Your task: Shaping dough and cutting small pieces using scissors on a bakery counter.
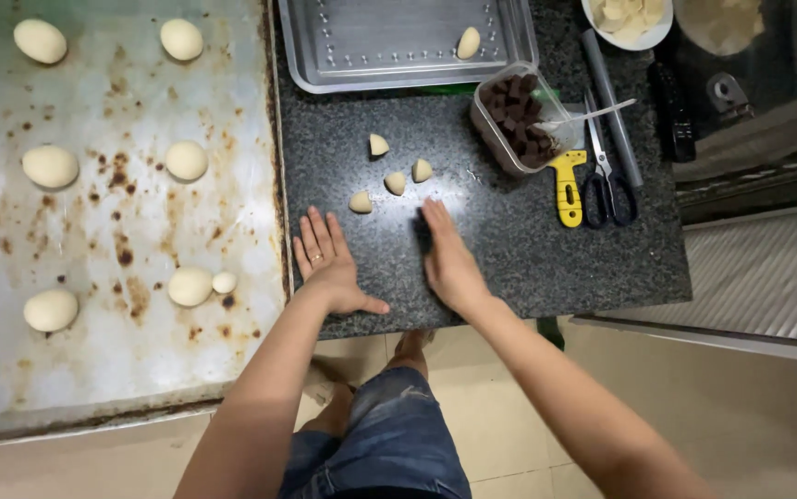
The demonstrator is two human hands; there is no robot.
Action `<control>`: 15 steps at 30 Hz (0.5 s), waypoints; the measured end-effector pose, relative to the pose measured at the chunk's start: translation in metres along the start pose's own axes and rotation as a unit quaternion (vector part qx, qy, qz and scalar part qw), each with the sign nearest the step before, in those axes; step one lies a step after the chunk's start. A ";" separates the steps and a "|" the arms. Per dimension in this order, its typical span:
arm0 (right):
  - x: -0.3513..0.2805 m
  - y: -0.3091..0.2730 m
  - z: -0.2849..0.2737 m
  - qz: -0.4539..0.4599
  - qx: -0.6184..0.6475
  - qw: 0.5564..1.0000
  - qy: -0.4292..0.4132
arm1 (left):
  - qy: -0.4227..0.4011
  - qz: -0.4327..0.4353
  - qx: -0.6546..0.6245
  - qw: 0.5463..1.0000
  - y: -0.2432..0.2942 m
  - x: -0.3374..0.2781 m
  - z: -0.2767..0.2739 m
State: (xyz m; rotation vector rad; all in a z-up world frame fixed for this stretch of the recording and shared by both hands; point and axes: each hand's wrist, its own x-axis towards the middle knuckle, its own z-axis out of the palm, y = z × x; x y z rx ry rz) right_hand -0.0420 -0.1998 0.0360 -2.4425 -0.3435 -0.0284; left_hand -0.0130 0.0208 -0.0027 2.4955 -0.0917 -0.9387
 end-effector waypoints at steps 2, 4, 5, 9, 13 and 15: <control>0.002 0.011 -0.014 0.010 -0.049 0.998 0.024 | -0.001 0.001 0.003 1.000 0.001 0.001 -0.001; 0.017 0.028 -0.016 0.020 -0.098 0.994 0.045 | -0.004 0.001 0.004 1.000 0.001 0.003 0.001; 0.033 0.039 -0.010 0.035 -0.112 0.991 0.070 | 0.003 0.003 0.008 1.000 0.000 0.005 0.003; 0.051 0.015 0.009 0.066 0.005 0.994 0.090 | 0.016 0.006 0.002 1.000 -0.004 0.005 0.006; 0.010 0.013 -0.004 0.046 -0.007 0.999 0.029 | 0.015 0.007 0.008 1.000 -0.007 0.005 0.008; 0.016 0.040 -0.015 0.062 -0.112 0.989 0.076 | 0.018 0.009 0.007 1.000 -0.009 0.007 0.010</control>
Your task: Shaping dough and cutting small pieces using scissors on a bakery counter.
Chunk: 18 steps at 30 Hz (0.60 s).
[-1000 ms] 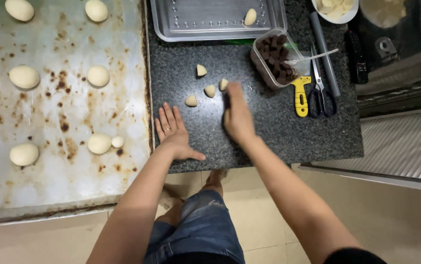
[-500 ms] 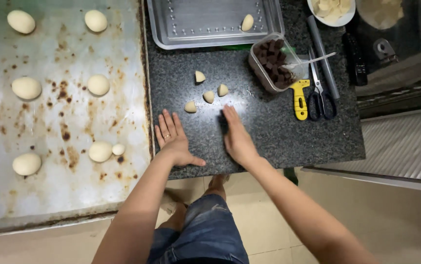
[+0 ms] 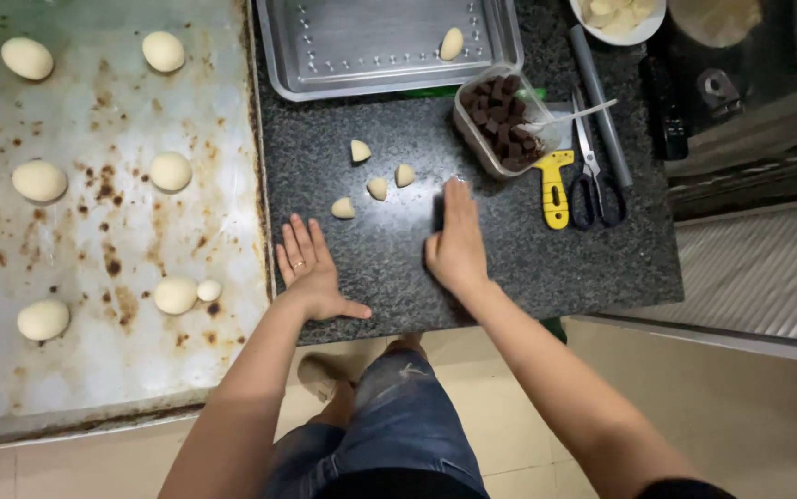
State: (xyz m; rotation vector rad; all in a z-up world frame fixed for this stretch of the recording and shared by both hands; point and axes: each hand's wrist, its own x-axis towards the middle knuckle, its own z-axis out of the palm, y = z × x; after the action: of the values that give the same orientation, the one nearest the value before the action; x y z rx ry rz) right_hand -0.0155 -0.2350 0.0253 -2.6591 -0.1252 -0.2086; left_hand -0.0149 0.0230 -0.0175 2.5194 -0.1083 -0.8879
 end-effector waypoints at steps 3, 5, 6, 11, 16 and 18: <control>0.040 0.004 0.026 0.005 0.024 0.996 0.084 | 0.003 -0.009 0.012 1.000 0.001 0.001 0.000; 0.032 -0.022 0.018 -0.012 0.114 0.992 0.053 | 0.003 -0.013 0.014 1.000 0.003 -0.004 -0.001; 0.029 -0.035 0.014 -0.026 0.201 0.979 0.023 | 0.000 -0.014 0.018 1.000 0.003 -0.005 -0.003; -0.012 0.007 0.006 -0.020 0.404 0.912 -0.071 | 0.005 -0.030 0.017 0.999 0.006 -0.005 -0.006; -0.017 0.052 -0.011 -0.049 0.479 0.867 -0.129 | 0.021 -0.054 0.023 0.998 0.007 -0.011 -0.005; -0.017 0.058 -0.013 -0.064 0.493 0.859 -0.119 | 0.057 -0.012 -0.012 0.998 0.013 -0.024 -0.011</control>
State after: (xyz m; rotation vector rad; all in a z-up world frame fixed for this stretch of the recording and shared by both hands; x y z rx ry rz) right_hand -0.0266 -0.2930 0.0082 -1.6311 -0.3746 0.1300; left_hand -0.0262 0.0213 0.0095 2.5481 -0.0312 -0.7488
